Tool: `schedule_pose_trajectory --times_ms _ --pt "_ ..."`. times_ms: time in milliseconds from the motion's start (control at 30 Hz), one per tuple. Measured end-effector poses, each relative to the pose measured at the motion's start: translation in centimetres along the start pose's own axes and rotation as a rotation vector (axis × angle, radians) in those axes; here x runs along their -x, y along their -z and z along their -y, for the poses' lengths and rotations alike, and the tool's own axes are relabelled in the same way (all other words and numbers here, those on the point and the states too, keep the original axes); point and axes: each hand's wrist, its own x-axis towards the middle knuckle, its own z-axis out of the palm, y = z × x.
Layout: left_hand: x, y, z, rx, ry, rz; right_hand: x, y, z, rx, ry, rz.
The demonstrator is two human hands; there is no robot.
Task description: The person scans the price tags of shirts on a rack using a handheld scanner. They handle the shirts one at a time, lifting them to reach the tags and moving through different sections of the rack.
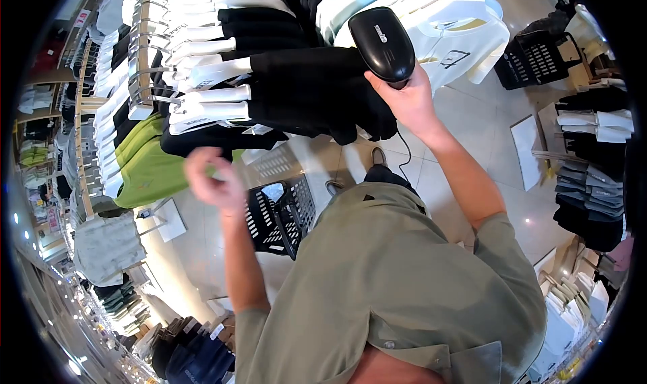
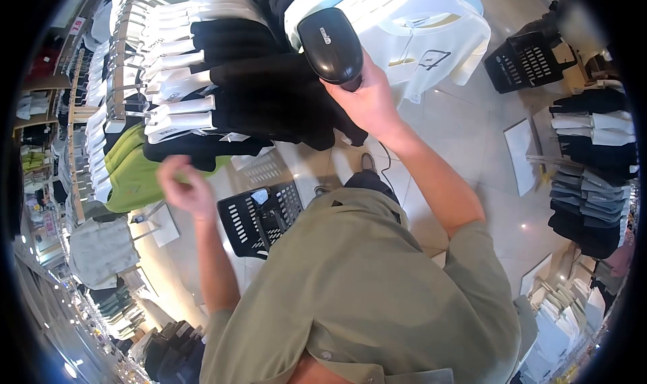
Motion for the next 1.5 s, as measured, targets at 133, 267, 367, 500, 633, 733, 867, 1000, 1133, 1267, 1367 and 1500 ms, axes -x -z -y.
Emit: schedule_pose_trajectory --times_ms 133,267,367,500,633,733,867,1000,1133,1267,1367,1500 --pt "11.7 -8.6 -4.1 0.374 0.574 0.724 0.4 0.0 0.3 -0.002 -0.098 0.025" --pt "22.1 -16.9 -2.1 0.252 0.564 1.084 1.2 0.3 1.1 -0.017 -0.173 0.041" --pt "26.7 -21.4 -1.6 0.127 0.517 1.167 1.6 0.3 2.6 -0.01 -0.252 0.039" --pt "27.0 -24.5 -3.2 0.093 0.484 1.06 1.7 0.5 3.0 -0.043 -0.322 0.034" --pt "29.0 -27.8 -3.8 0.03 0.307 0.842 1.0 1.0 4.0 -0.001 -0.322 0.022" --pt "29.8 -26.3 -3.8 0.105 0.266 0.896 0.1 1.3 3.6 0.013 -0.244 0.01" --pt "28.8 -21.7 -5.3 0.168 0.734 1.139 -0.5 1.7 1.3 0.028 -0.215 0.039" --pt "28.8 -20.4 -6.2 0.434 1.287 0.845 0.9 2.8 -2.2 0.118 -0.11 0.1" --pt "23.6 -19.6 -7.1 0.851 1.769 0.487 6.7 5.5 -5.2 0.201 -0.191 0.091" --pt "19.3 -18.1 -7.9 1.032 1.774 0.486 12.4 7.4 -6.5 0.217 -0.328 0.115" --pt "18.2 -16.0 -8.3 1.121 1.753 0.546 16.2 7.4 -7.4 0.236 -0.464 0.133" --pt "17.0 -14.1 -8.5 1.208 1.76 0.634 18.6 5.6 -9.6 0.186 -0.463 0.189"
